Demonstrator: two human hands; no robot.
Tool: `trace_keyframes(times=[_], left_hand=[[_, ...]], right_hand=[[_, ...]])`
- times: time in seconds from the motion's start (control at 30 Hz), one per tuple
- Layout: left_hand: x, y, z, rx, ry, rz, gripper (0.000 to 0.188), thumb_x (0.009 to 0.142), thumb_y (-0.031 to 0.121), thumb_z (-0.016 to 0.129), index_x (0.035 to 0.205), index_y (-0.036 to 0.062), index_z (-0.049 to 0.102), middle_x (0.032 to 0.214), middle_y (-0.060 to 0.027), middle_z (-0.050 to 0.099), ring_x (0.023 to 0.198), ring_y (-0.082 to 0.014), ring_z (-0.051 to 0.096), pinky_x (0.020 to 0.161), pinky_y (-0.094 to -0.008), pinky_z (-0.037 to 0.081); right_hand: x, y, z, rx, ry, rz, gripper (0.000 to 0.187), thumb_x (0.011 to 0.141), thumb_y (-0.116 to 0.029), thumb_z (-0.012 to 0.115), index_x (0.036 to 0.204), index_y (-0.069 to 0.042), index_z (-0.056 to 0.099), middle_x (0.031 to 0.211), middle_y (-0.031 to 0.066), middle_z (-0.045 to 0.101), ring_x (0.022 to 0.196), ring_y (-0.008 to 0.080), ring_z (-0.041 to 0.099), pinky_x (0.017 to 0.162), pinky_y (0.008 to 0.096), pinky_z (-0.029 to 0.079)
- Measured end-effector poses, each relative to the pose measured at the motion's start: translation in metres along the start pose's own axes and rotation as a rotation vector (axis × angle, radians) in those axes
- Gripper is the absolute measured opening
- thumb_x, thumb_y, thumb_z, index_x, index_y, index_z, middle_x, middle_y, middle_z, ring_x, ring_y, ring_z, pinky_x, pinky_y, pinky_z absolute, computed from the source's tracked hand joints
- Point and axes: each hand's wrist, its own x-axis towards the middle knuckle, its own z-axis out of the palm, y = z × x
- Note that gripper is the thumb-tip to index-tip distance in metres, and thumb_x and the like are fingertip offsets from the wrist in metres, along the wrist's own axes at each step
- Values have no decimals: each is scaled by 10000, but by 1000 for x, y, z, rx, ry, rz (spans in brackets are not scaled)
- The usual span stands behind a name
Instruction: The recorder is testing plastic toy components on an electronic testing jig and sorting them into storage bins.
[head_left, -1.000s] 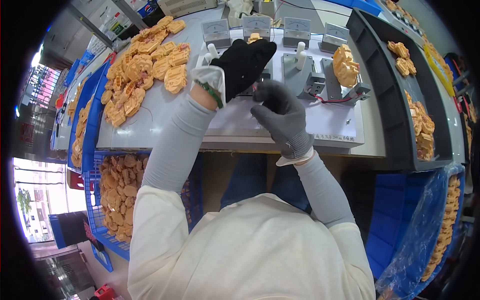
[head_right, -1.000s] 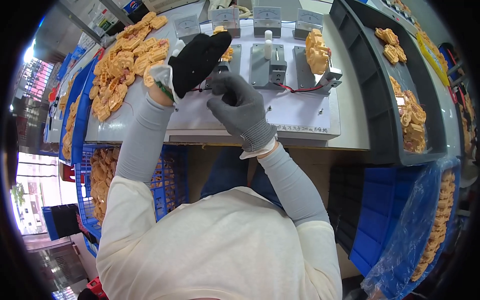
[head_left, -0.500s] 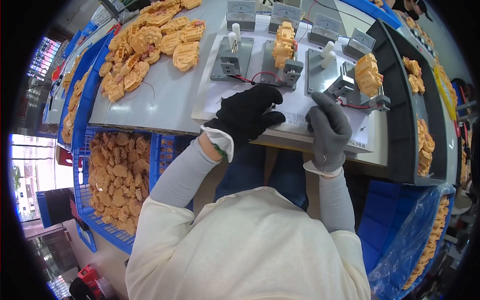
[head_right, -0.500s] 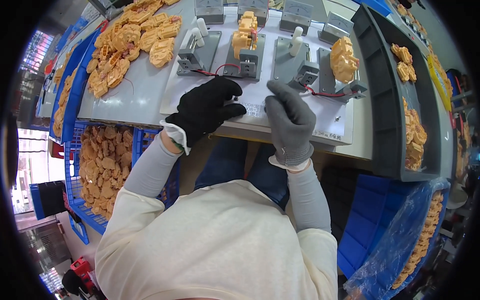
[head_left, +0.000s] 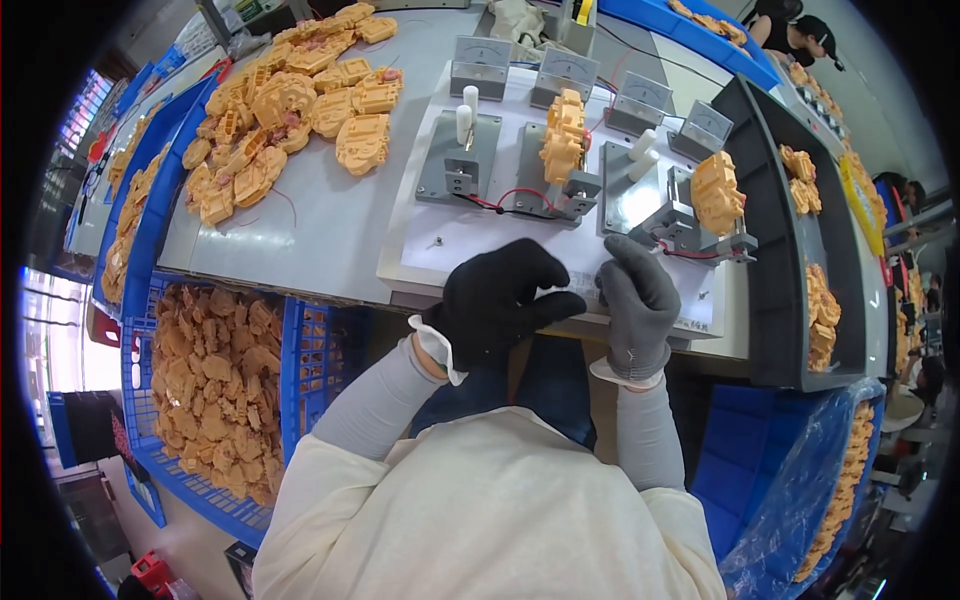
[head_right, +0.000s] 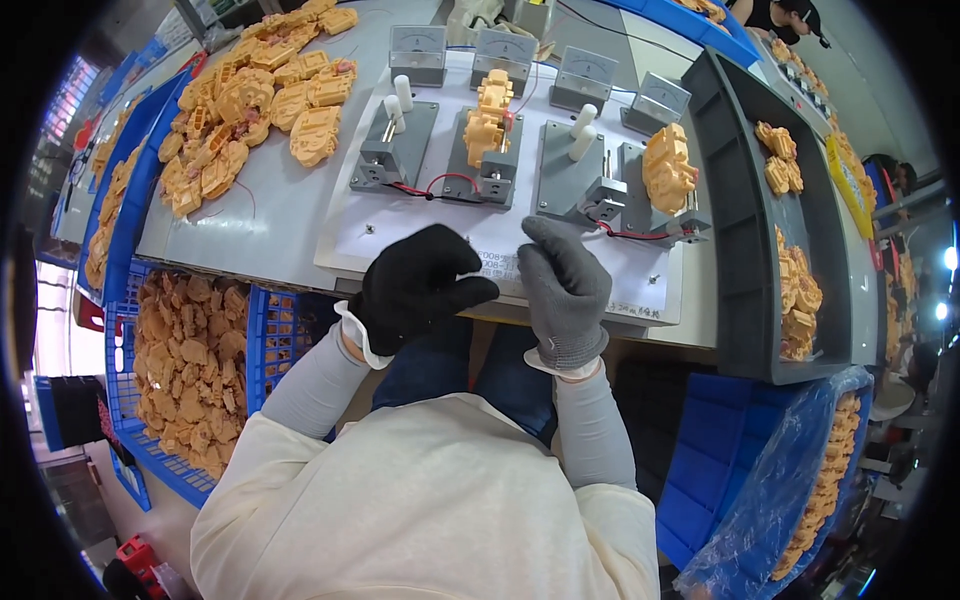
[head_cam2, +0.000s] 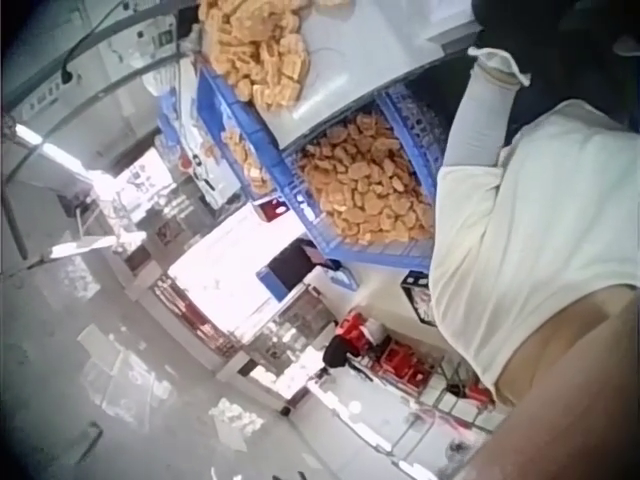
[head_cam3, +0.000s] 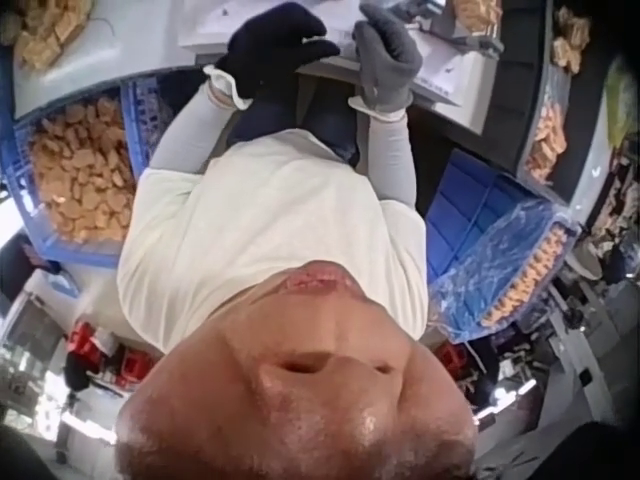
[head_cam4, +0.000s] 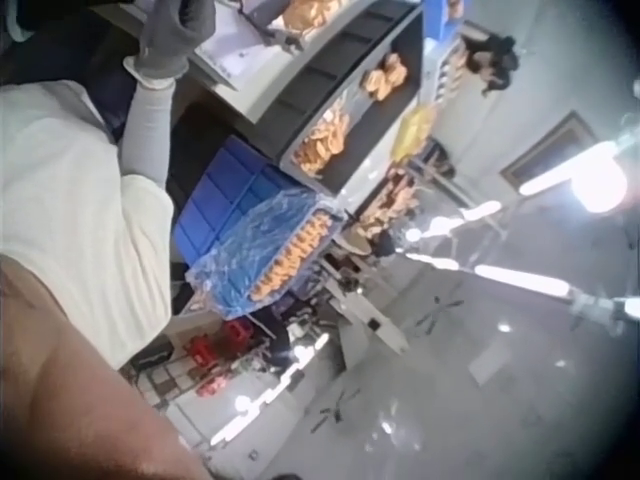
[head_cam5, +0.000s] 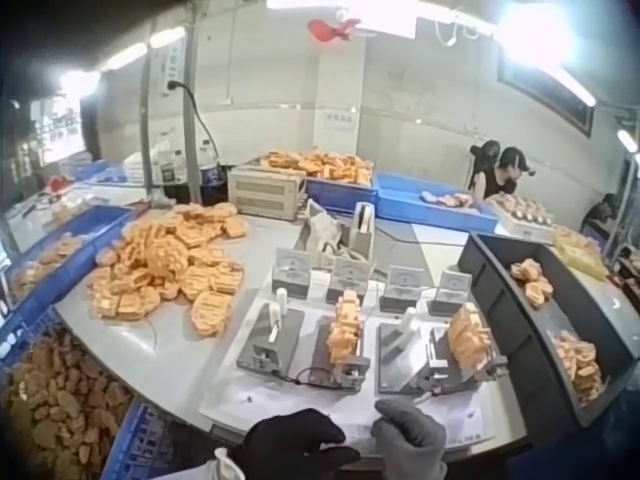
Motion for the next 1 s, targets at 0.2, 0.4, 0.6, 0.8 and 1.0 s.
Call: trace_keyframes(times=[0.2, 0.4, 0.6, 0.8, 1.0], left_hand=[[-2, -5, 4, 250, 8, 290, 222, 682, 176, 784, 739, 74, 595, 678, -48, 568, 560, -171, 558, 494, -278, 440], [0, -4, 5, 263, -18, 289, 218, 697, 205, 772, 740, 83, 596, 678, -47, 577, 569, -192, 575, 503, -286, 449], [-1, -4, 6, 281, -31, 293, 212, 704, 213, 767, 736, 91, 596, 678, -49, 576, 570, -192, 579, 503, -294, 444], [1, -7, 9, 336, -62, 273, 221, 689, 171, 775, 735, 71, 584, 651, -60, 543, 547, -207, 549, 491, -295, 423], [1, -4, 8, 323, -62, 293, 218, 668, 63, 774, 742, 44, 569, 662, -58, 533, 566, -174, 526, 511, -280, 414]], right_hand=[[1, -1, 0, -23, -27, -69, 237, 820, 25, 564, 1050, 12, 616, 760, -1, 580, 618, 41, 488, 547, 176, 394], [2, 0, -2, -42, -33, -39, 221, 799, 22, 595, 1016, 38, 626, 856, 68, 639, 726, 85, 564, 672, 225, 475], [0, 2, -2, -29, -39, -84, 212, 827, 15, 564, 1031, 11, 621, 760, -1, 578, 636, 44, 495, 562, 176, 400], [-9, -9, -8, 7, -40, -100, 210, 777, 37, 586, 980, 20, 635, 731, 25, 598, 621, 61, 520, 556, 195, 414], [-26, -20, -53, -342, -275, -379, 238, 675, 48, 649, 909, 6, 641, 708, 64, 629, 568, 114, 569, 531, 231, 441]])
